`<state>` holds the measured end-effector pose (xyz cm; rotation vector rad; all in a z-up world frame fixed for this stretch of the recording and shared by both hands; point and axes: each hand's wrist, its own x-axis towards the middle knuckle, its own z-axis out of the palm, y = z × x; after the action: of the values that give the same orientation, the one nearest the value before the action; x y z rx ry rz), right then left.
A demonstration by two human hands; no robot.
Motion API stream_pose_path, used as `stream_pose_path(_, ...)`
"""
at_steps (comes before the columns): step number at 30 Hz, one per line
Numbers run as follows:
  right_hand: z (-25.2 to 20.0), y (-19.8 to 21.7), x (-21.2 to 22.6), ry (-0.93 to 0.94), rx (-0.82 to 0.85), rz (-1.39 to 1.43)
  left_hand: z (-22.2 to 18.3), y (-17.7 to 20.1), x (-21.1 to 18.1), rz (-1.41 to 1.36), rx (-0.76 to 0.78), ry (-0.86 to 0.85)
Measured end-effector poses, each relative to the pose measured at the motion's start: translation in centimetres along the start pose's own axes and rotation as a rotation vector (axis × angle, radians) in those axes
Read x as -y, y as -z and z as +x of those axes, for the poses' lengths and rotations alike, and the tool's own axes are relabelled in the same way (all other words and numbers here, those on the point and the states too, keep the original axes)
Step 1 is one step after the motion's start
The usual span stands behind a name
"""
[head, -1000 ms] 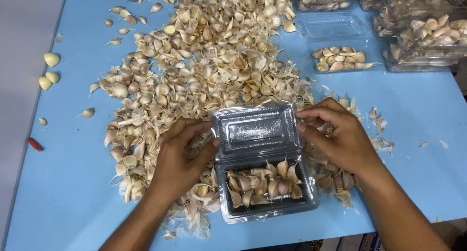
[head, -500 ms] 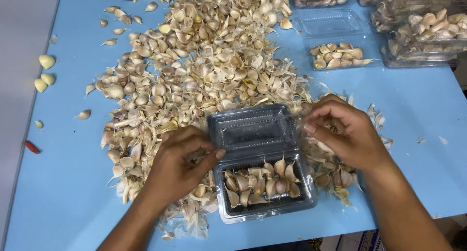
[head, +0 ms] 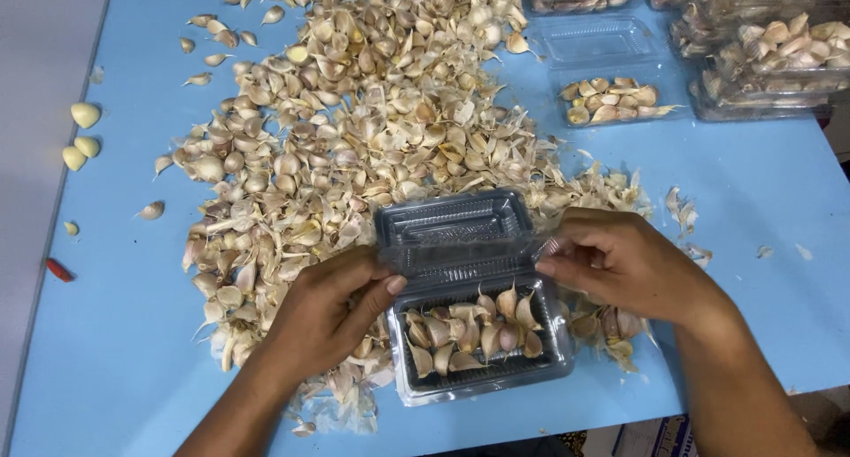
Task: The person picks up individual garlic cloves from a large pile of garlic and skins on a blue table and places them into small plastic containers.
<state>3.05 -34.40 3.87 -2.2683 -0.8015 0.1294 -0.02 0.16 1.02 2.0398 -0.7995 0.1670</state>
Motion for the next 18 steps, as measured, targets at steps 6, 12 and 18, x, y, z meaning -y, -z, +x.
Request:
stream_pose_path(6,-0.1,0.1,0.8,0.138,-0.103,0.048,-0.3,0.0,0.0,-0.070,-0.060,0.074)
stream_pose_path(12,-1.0,-0.4,-0.5,-0.015,-0.093,0.184,-0.1,0.4,-0.1,-0.138,-0.013,0.145)
stream_pose_path(18,-1.0,-0.6,-0.1,-0.070,-0.105,0.184,-0.5,0.3,-0.2,-0.121,0.002,0.174)
